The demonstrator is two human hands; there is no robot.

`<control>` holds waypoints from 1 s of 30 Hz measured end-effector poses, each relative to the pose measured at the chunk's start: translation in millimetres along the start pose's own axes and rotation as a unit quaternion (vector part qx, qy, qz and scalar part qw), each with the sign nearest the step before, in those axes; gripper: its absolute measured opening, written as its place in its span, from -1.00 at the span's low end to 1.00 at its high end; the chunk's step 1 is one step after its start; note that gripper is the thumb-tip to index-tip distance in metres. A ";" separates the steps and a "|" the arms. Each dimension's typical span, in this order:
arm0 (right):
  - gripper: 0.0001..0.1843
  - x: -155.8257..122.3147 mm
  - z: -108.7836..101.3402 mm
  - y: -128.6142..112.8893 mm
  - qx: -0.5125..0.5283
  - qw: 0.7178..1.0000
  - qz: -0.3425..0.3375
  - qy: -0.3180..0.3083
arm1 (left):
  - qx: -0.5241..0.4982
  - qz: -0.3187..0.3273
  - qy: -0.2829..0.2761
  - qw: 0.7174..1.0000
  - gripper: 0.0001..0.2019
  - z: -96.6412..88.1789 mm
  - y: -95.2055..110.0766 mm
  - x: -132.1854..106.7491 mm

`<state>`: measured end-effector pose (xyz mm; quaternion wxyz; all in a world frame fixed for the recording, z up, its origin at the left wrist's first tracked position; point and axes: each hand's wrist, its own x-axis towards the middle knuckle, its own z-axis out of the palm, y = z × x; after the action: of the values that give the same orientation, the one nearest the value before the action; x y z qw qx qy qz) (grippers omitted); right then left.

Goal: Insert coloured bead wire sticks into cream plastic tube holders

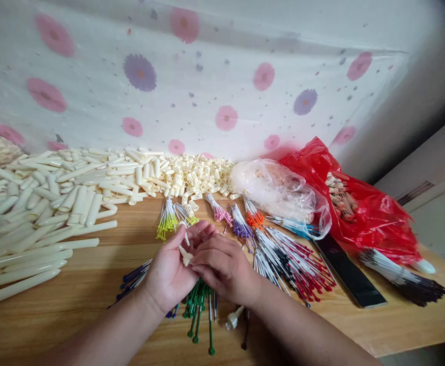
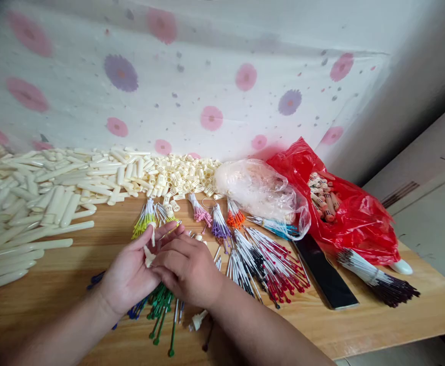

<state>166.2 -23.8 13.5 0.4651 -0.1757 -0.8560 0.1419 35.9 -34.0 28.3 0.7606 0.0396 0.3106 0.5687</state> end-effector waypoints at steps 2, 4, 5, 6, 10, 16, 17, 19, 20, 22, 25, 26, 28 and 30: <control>-0.92 -0.4 -0.6 0.9 -0.033 0.999 -0.013 0.030 | -0.002 -0.003 -0.013 1.000 -0.66 -2.0 -1.4 0.9; -0.91 -1.3 -3.4 2.1 -0.054 0.997 -0.002 0.054 | 0.014 0.003 -0.018 1.000 -0.73 -5.6 -2.6 2.6; -0.91 -1.8 -5.1 2.6 -0.058 0.996 0.005 0.061 | 0.029 0.003 -0.017 0.999 -0.77 -7.9 -3.1 3.6; -0.91 -2.3 -6.9 3.1 -0.055 0.996 0.011 0.065 | 0.047 -0.003 -0.015 0.999 -0.79 -10.2 -3.4 4.6; -0.91 -3.2 -13.2 4.0 -0.009 0.996 0.031 0.084 | 0.135 -0.066 -0.041 0.988 -0.64 -17.8 -3.3 6.7; -0.96 -4.4 -19.5 7.3 0.042 0.988 0.123 0.081 | 0.204 -0.061 -0.095 0.972 -0.58 -19.7 -2.8 8.0; -0.95 -4.8 -20.8 8.0 0.043 0.987 0.137 0.068 | 0.219 -0.048 -0.093 0.970 -0.59 -19.6 -3.3 8.2; -0.93 -5.4 -23.7 9.1 0.029 0.987 0.151 0.039 | 0.251 -0.011 -0.081 0.964 -0.58 -19.2 -5.1 8.2; -0.91 -5.4 -25.3 9.4 0.015 0.987 0.157 0.025 | 0.267 0.013 -0.073 0.961 -0.57 -19.2 -6.2 8.1; -0.87 -5.0 -28.4 9.6 -0.016 0.986 0.167 -0.003 | 0.307 0.058 -0.054 0.948 -0.55 -19.9 -8.3 7.8; -0.80 -3.5 -31.4 9.6 -0.038 0.980 0.187 -0.051 | 0.417 0.112 -0.032 0.901 -0.53 -23.5 -9.5 8.4; -0.78 -3.1 -31.5 9.8 -0.037 0.978 0.196 -0.069 | 0.460 0.131 -0.030 0.878 -0.54 -25.2 -9.2 9.0; -0.71 -3.0 -30.5 10.7 -0.033 0.970 0.218 -0.099 | 0.534 0.173 -0.036 0.827 -0.55 -28.4 -8.1 10.4; -0.65 -3.8 -28.0 11.9 -0.032 0.964 0.242 -0.108 | 0.577 0.206 -0.043 0.790 -0.55 -30.6 -6.8 11.8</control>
<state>193.8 -12.6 20.7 0.3158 -0.3762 -0.8369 0.2414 27.7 -34.9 -4.2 0.4742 0.5583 0.5322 0.4246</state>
